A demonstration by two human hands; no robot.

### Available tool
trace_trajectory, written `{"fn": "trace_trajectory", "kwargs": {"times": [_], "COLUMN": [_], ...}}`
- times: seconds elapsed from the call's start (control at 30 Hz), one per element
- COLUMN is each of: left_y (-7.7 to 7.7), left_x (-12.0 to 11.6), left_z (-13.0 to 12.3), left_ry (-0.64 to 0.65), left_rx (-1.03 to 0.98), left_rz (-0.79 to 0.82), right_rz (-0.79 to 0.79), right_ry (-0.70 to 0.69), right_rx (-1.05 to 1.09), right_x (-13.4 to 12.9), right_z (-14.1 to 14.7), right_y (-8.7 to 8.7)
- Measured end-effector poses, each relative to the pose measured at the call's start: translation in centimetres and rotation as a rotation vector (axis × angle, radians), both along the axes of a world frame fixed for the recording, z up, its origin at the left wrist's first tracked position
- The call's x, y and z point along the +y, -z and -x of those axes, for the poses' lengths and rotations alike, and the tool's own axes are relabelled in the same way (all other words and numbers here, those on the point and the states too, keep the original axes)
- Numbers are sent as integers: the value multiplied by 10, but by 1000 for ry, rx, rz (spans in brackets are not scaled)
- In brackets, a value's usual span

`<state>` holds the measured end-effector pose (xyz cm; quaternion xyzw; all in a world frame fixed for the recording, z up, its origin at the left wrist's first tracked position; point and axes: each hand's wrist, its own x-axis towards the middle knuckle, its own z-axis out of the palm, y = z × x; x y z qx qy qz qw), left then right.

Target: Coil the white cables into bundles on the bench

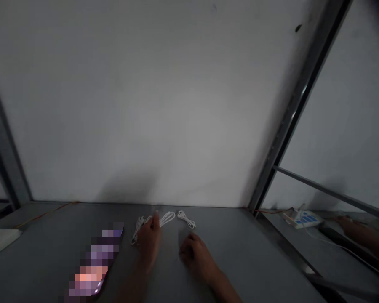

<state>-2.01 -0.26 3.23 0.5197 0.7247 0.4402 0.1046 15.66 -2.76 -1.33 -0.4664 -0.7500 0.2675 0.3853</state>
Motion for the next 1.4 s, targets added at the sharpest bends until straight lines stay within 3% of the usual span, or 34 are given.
{"fn": "trace_trajectory", "kwargs": {"times": [0.13, 0.27, 0.4, 0.5, 0.63, 0.83, 1.0, 1.2, 1.3, 1.4], "left_y": [1, 0, 3, 9, 18, 25, 21, 17, 20, 25], "left_x": [-3, -8, -13, -21, -30, -28, -28, -24, -19, -17], "left_z": [-5, -17, -29, -43, -60, -65, -61, -54, -50, -47], "left_ry": [0, 66, 187, 311, 496, 396, 468, 390, 366, 326], "left_rx": [-15, -63, -154, -203, -193, -184, -218, -12, 60, 109], "left_rz": [5, -22, -129, -199, -153, -147, -139, -179, -219, -287], "right_rz": [-56, -120, 69, 229, 271, 293, 380, 446, 494, 529], "right_ry": [35, 74, 132, 54, -24, -25, -70, -152, -137, -225], "right_rx": [-87, 48, 370, 590, 734, 814, 865, 985, 1048, 1053], "right_x": [-4, -2, 6, 10, 8, 3, 1, 1, 0, -3], "right_z": [7, 8, 7, 5, 4, 9, 11, 13, 14, 13], "right_y": [8, 14, 11, 4, -2, -2, -10, -15, -14, -16]}}
